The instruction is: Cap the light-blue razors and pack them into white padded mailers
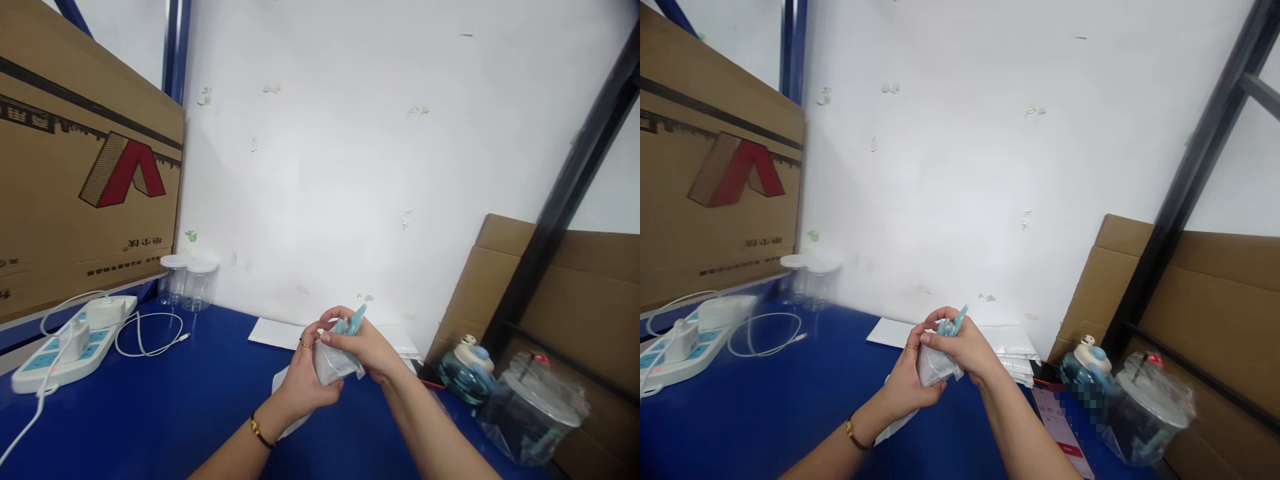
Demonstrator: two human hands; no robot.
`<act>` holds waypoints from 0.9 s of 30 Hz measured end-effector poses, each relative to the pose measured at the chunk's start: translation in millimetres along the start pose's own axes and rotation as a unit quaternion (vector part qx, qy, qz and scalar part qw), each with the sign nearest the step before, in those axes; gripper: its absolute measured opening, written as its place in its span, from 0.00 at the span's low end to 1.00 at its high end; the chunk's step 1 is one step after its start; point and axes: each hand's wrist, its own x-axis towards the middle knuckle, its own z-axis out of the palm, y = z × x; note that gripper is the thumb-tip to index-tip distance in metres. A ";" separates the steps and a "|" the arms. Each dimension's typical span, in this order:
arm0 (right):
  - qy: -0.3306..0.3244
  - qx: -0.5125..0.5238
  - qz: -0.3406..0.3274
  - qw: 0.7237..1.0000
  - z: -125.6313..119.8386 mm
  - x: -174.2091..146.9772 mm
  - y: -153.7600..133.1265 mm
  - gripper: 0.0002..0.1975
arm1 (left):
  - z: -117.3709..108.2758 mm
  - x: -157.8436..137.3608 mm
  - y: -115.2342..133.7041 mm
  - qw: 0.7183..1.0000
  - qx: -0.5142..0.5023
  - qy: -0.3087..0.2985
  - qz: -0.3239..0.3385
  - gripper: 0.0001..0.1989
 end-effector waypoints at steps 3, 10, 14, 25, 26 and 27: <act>0.019 -0.014 0.003 1.000 1.3 2.8 -6.0 0.25 | -6.2 0.7 1.5 1.000 -0.003 0.011 0.013 0.42; 0.052 -0.095 -0.054 0.993 3.5 -11.1 -0.2 0.30 | -19.3 2.9 1.7 0.998 0.034 0.047 -0.039 0.47; 0.120 -0.268 -0.087 0.952 -0.9 -17.4 7.3 0.15 | -27.2 4.5 1.3 0.993 0.072 0.069 -0.056 0.52; 0.213 -0.319 -0.185 0.905 -19.8 -11.4 -14.0 0.12 | -28.9 5.6 -21.8 0.924 -0.286 -0.176 -0.182 0.24; 0.193 -0.294 -0.186 0.917 -21.1 -15.1 -12.4 0.12 | -26.9 3.8 -21.7 0.908 -0.320 -0.184 -0.200 0.24; 0.162 -0.264 -0.190 0.932 -23.0 -19.2 -10.5 0.14 | -25.2 2.0 -21.3 0.890 -0.352 -0.193 -0.218 0.24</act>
